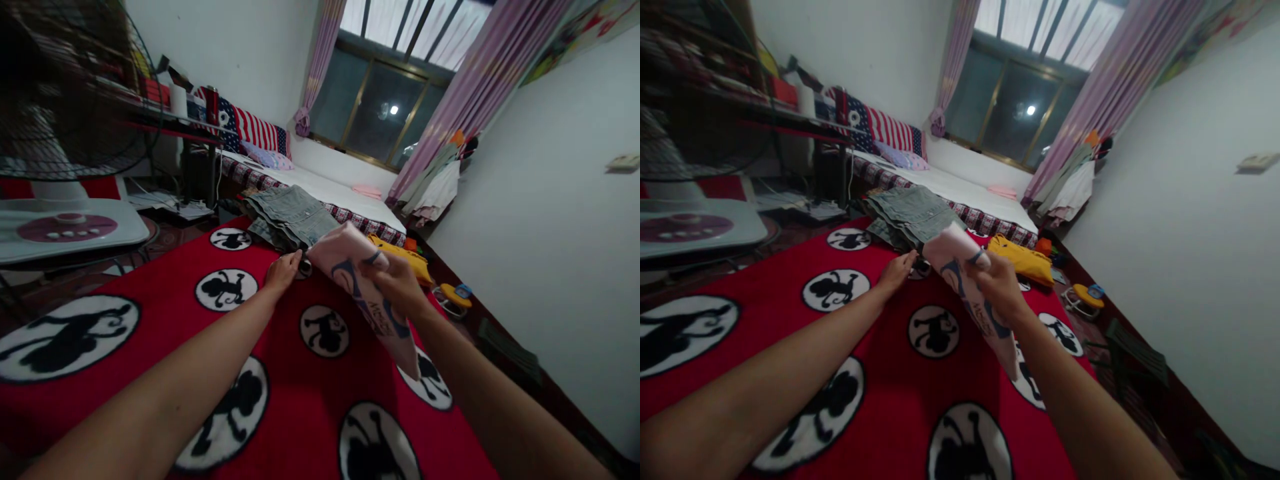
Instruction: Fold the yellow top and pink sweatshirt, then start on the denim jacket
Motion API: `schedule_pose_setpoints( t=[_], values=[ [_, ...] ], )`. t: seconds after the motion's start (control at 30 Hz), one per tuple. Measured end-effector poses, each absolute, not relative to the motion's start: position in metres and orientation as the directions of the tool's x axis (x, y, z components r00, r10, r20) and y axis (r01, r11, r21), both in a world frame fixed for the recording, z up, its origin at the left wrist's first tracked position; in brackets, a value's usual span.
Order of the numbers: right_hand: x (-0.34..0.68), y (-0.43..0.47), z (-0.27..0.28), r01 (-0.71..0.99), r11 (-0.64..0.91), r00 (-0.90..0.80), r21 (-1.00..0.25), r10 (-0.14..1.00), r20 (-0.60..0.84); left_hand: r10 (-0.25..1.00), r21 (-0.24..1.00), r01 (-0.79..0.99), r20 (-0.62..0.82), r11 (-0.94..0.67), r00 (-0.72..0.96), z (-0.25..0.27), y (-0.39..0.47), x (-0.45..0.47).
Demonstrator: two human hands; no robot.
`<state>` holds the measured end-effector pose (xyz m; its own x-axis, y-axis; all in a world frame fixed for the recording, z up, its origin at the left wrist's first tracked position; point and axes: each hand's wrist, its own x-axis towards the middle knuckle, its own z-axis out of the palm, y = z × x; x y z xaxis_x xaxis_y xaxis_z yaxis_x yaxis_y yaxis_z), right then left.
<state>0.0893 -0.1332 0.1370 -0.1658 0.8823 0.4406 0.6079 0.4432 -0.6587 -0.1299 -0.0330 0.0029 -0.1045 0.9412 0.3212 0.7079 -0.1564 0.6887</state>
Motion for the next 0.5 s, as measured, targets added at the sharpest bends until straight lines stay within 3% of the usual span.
schedule_pose_setpoints(
  t=[0.1,0.27,0.4,0.47,0.5],
  values=[
    [0.096,-0.129,0.186,0.396,0.396,-0.001,-0.828,0.902,0.431,0.927,0.807,0.549,0.345,-0.216,-0.143,0.002,-0.032,-0.133],
    [0.141,-0.11,0.224,0.268,0.331,0.134,-0.905,0.917,0.375,0.931,0.932,0.294,0.283,-0.21,-0.232,0.002,-0.032,-0.136],
    [0.197,-0.097,0.176,0.247,0.038,0.196,-0.968,0.977,0.088,0.933,0.938,0.267,0.282,-0.22,-0.223,-0.002,-0.026,-0.136],
    [0.223,-0.1,0.133,0.366,-0.125,0.274,-0.922,0.961,-0.022,0.929,0.938,0.256,0.294,-0.234,-0.225,-0.006,-0.022,-0.135],
    [0.235,-0.103,0.112,0.475,-0.166,0.356,-0.864,0.934,0.016,0.928,0.937,0.258,0.297,-0.238,-0.224,-0.008,-0.02,-0.134]
  ],
)
